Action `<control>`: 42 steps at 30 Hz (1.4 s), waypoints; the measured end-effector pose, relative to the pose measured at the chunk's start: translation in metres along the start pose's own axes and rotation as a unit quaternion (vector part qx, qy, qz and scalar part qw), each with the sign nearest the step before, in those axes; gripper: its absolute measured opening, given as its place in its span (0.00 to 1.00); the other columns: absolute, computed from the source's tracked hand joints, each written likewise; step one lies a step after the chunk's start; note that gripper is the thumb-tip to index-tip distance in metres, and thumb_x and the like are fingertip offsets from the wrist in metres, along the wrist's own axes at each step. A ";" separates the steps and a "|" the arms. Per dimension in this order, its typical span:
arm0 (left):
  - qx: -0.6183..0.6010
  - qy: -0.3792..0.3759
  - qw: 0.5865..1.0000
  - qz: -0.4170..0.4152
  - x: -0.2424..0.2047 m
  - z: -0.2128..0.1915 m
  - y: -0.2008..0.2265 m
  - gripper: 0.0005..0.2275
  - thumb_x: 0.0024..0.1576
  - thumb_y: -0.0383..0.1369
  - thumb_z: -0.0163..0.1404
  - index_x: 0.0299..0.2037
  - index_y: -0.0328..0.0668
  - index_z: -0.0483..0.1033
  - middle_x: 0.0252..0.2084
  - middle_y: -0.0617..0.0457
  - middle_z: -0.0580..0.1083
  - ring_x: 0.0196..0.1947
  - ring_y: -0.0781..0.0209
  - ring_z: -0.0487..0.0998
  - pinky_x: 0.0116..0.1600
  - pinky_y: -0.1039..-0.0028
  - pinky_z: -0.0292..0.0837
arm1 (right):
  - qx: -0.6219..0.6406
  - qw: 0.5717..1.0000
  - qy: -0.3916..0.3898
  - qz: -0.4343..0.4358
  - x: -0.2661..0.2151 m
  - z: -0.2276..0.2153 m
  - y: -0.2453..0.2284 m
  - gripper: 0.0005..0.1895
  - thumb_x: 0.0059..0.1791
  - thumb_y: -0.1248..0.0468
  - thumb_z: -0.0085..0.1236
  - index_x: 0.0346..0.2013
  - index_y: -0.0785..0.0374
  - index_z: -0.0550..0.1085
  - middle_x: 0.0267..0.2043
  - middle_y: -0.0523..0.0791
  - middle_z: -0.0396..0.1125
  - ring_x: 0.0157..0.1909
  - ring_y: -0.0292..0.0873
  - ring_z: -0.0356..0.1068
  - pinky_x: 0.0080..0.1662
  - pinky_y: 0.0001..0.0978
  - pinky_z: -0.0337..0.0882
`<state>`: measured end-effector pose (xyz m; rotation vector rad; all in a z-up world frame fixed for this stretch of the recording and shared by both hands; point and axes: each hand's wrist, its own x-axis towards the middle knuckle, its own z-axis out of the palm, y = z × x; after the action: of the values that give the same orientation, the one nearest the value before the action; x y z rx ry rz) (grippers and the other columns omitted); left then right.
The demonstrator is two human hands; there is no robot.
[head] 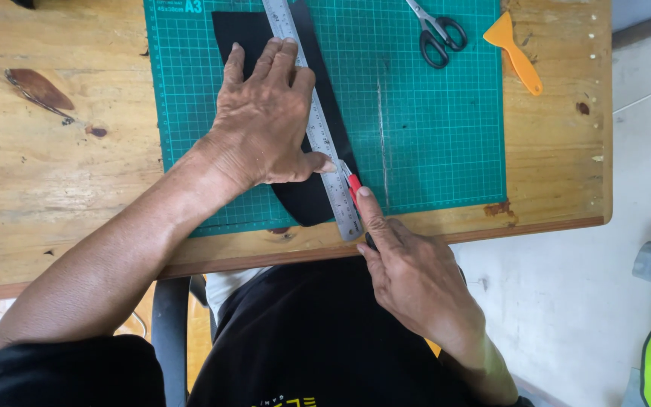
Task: Measuring and cutting black foam material using a ruler, utility knife, and scissors on a cutting mat
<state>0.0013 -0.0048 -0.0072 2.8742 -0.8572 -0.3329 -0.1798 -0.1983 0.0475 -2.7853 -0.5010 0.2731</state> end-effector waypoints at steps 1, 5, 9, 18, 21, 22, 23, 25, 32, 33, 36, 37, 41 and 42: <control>-0.001 -0.002 1.000 0.001 0.000 0.002 0.000 0.53 0.39 0.69 0.61 0.67 0.34 0.60 0.77 0.32 0.49 0.77 0.38 0.44 0.72 0.33 0.36 | 0.001 1.000 -0.001 0.002 -0.003 0.001 0.000 0.38 0.54 0.61 0.52 0.76 0.64 0.50 0.57 0.54 0.73 0.40 0.59 0.75 0.31 0.55 0.72; 0.004 0.001 1.000 -0.004 0.001 0.003 0.001 0.55 0.38 0.69 0.62 0.67 0.34 0.59 0.77 0.33 0.49 0.77 0.38 0.45 0.72 0.34 0.38 | 0.001 1.000 -0.005 0.014 -0.014 0.002 0.000 0.38 0.53 0.60 0.53 0.76 0.60 0.50 0.63 0.53 0.70 0.41 0.59 0.76 0.33 0.56 0.75; 0.000 -0.026 1.000 -0.015 0.001 -0.006 0.003 0.54 0.39 0.69 0.62 0.67 0.34 0.58 0.78 0.34 0.47 0.77 0.39 0.43 0.72 0.35 0.37 | -0.022 0.999 -0.017 0.029 -0.026 0.000 -0.005 0.39 0.54 0.57 0.53 0.76 0.59 0.50 0.57 0.50 0.74 0.33 0.56 0.76 0.30 0.54 0.74; 0.005 -0.013 1.000 -0.010 0.000 -0.004 0.003 0.54 0.39 0.69 0.62 0.68 0.34 0.59 0.77 0.33 0.48 0.77 0.37 0.45 0.71 0.34 0.40 | 0.013 0.998 -0.048 0.037 -0.038 -0.005 -0.009 0.40 0.54 0.59 0.52 0.77 0.62 0.46 0.61 0.54 0.71 0.34 0.58 0.77 0.33 0.55 0.76; 0.005 -0.018 1.000 -0.008 0.001 -0.005 0.003 0.55 0.40 0.68 0.62 0.68 0.33 0.58 0.77 0.33 0.47 0.77 0.37 0.44 0.72 0.34 0.39 | 0.023 0.996 -0.070 0.043 -0.042 -0.008 -0.010 0.41 0.54 0.61 0.52 0.77 0.62 0.44 0.55 0.53 0.72 0.32 0.55 0.77 0.30 0.52 0.76; 0.006 -0.017 1.000 -0.008 0.001 -0.005 0.003 0.55 0.40 0.68 0.62 0.68 0.33 0.58 0.77 0.33 0.47 0.77 0.37 0.44 0.72 0.34 0.39 | 0.022 0.997 -0.068 0.043 -0.045 -0.008 -0.010 0.41 0.54 0.61 0.52 0.77 0.62 0.44 0.55 0.53 0.72 0.32 0.55 0.77 0.30 0.52 0.76; 0.003 -0.015 1.000 -0.007 0.001 -0.005 0.002 0.55 0.40 0.69 0.62 0.68 0.33 0.58 0.77 0.32 0.47 0.77 0.37 0.44 0.71 0.33 0.39 | 0.018 0.997 -0.063 0.037 -0.047 -0.007 -0.009 0.42 0.54 0.61 0.52 0.77 0.62 0.44 0.56 0.55 0.72 0.33 0.57 0.77 0.32 0.52 0.77; -0.001 -0.017 1.000 -0.007 -0.001 -0.004 0.003 0.55 0.40 0.69 0.62 0.68 0.33 0.58 0.77 0.32 0.47 0.77 0.36 0.44 0.71 0.33 0.39 | 0.016 0.997 -0.062 0.031 -0.055 -0.005 -0.008 0.42 0.53 0.61 0.53 0.77 0.63 0.44 0.56 0.56 0.72 0.34 0.58 0.77 0.34 0.51 0.77; 0.006 -0.017 1.000 -0.002 0.000 -0.007 0.002 0.54 0.40 0.70 0.61 0.67 0.34 0.60 0.77 0.31 0.48 0.77 0.37 0.45 0.71 0.33 0.39 | 0.024 0.995 -0.062 0.075 -0.061 -0.010 -0.005 0.41 0.52 0.58 0.52 0.77 0.54 0.48 0.55 0.48 0.74 0.33 0.57 0.75 0.32 0.52 0.74; 0.004 -0.025 1.000 -0.003 0.000 -0.008 0.002 0.54 0.40 0.70 0.61 0.68 0.34 0.59 0.77 0.31 0.47 0.77 0.37 0.44 0.72 0.34 0.38 | 0.032 0.994 -0.056 0.087 -0.061 -0.013 -0.004 0.40 0.52 0.57 0.52 0.77 0.52 0.49 0.58 0.48 0.74 0.34 0.59 0.76 0.34 0.53 0.74; 0.002 -0.014 1.000 0.004 -0.002 -0.006 0.002 0.54 0.41 0.71 0.61 0.67 0.33 0.59 0.77 0.31 0.48 0.77 0.36 0.45 0.71 0.33 0.38 | 0.032 0.996 0.007 0.086 -0.049 -0.033 -0.011 0.36 0.52 0.57 0.51 0.75 0.54 0.55 0.59 0.44 0.75 0.47 0.49 0.77 0.37 0.52 0.74; 0.004 -0.011 1.000 0.001 -0.003 -0.006 0.001 0.54 0.41 0.71 0.61 0.67 0.33 0.59 0.77 0.31 0.48 0.77 0.36 0.45 0.71 0.33 0.38 | 0.031 0.996 0.010 0.083 -0.036 -0.032 -0.006 0.36 0.52 0.57 0.51 0.75 0.54 0.55 0.59 0.44 0.75 0.47 0.49 0.77 0.37 0.52 0.74; 0.014 -0.003 1.000 0.007 0.000 -0.011 0.000 0.54 0.41 0.70 0.61 0.67 0.32 0.58 0.77 0.30 0.48 0.77 0.36 0.45 0.71 0.33 0.40 | 0.094 0.987 0.129 -0.020 0.032 -0.028 0.012 0.32 0.59 0.58 0.45 0.74 0.68 0.51 0.67 0.59 0.67 0.41 0.50 0.78 0.35 0.41 0.74; 0.014 -0.012 1.000 0.005 -0.003 -0.009 0.002 0.55 0.41 0.71 0.61 0.67 0.32 0.58 0.77 0.31 0.48 0.77 0.36 0.46 0.71 0.33 0.41 | 0.124 0.979 0.155 -0.056 0.050 -0.026 0.015 0.30 0.61 0.60 0.43 0.74 0.70 0.51 0.68 0.62 0.67 0.42 0.48 0.78 0.36 0.36 0.75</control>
<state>0.0003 -0.0043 0.0022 2.8955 -0.8875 -0.3595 -0.1230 -0.2000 0.0607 -2.4837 -0.5056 -0.1157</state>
